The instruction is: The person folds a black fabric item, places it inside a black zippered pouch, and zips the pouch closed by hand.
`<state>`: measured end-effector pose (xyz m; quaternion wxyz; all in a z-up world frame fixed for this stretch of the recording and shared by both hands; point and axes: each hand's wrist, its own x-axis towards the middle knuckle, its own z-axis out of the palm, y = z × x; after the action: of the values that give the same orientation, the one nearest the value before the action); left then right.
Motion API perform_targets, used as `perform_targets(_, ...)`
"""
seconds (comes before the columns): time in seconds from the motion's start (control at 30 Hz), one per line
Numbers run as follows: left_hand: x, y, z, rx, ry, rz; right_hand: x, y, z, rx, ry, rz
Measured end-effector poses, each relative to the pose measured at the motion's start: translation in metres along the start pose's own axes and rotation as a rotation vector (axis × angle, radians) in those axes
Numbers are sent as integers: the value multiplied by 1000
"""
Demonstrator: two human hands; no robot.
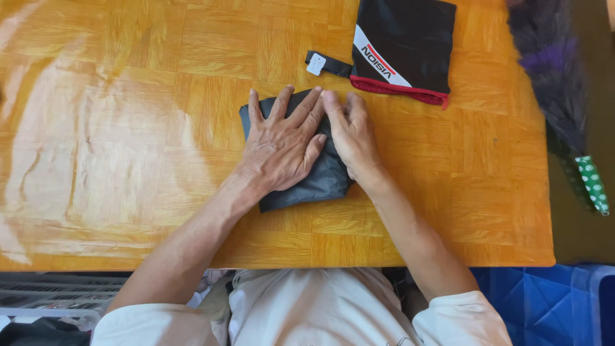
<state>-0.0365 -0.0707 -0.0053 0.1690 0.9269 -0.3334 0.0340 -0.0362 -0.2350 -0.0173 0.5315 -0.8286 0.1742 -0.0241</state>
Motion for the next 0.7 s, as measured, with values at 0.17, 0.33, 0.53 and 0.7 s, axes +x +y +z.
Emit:
perform_targets(0.17, -5, 0, 1, -93, 115, 9, 20, 11, -2, 148, -152, -67)
perform_targets(0.33, -8, -3, 11, -162, 268, 66, 35, 36, 1, 291, -225, 24)
perform_targets(0.53, -13, 5, 9, -103, 381, 155, 4, 1, -7, 336, -171, -4)
perform_targets(0.7, -16, -4, 5, -218, 770, -202, -7, -6, -18, 495, -133, -421)
